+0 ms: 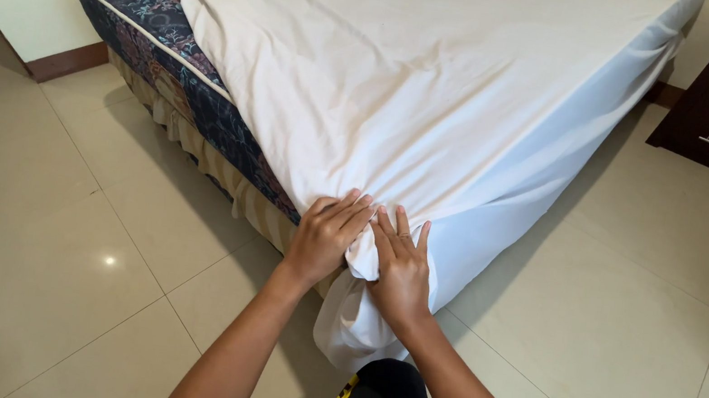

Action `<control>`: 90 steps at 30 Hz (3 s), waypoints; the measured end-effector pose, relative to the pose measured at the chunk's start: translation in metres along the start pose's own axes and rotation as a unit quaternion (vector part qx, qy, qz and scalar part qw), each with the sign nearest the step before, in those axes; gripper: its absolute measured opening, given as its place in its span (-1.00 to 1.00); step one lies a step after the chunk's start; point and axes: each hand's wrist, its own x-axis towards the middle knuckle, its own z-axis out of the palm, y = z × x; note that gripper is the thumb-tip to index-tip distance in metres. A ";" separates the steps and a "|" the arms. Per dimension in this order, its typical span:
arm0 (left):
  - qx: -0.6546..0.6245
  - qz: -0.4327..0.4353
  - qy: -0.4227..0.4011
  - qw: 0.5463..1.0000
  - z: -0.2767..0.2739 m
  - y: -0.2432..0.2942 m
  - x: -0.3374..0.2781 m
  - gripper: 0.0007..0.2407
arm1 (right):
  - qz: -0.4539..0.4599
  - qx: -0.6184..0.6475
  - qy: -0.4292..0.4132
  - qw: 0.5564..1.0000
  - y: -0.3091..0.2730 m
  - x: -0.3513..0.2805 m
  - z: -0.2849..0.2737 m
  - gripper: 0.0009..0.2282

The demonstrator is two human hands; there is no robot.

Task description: The person spreads a white fitted sheet over a mattress, smoothing the surface and tucking the edges under the mattress at each corner. The person works around the bed, pulling the fabric taut and adjusting the corners to secure the sheet.

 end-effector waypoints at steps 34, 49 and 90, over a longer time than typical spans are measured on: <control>0.083 0.045 -0.022 0.995 -0.019 -0.022 -0.022 -0.77 | -0.009 -0.066 -0.004 0.998 0.030 0.019 -0.005 -0.56; 0.018 0.011 -0.017 1.000 -0.030 -0.011 -0.036 -0.72 | 0.037 -0.121 -0.115 0.985 0.010 0.054 -0.015 -0.50; 0.067 -0.083 0.019 0.994 -0.053 0.006 -0.067 -0.71 | -0.088 -0.132 -0.122 0.980 0.018 0.058 -0.010 -0.42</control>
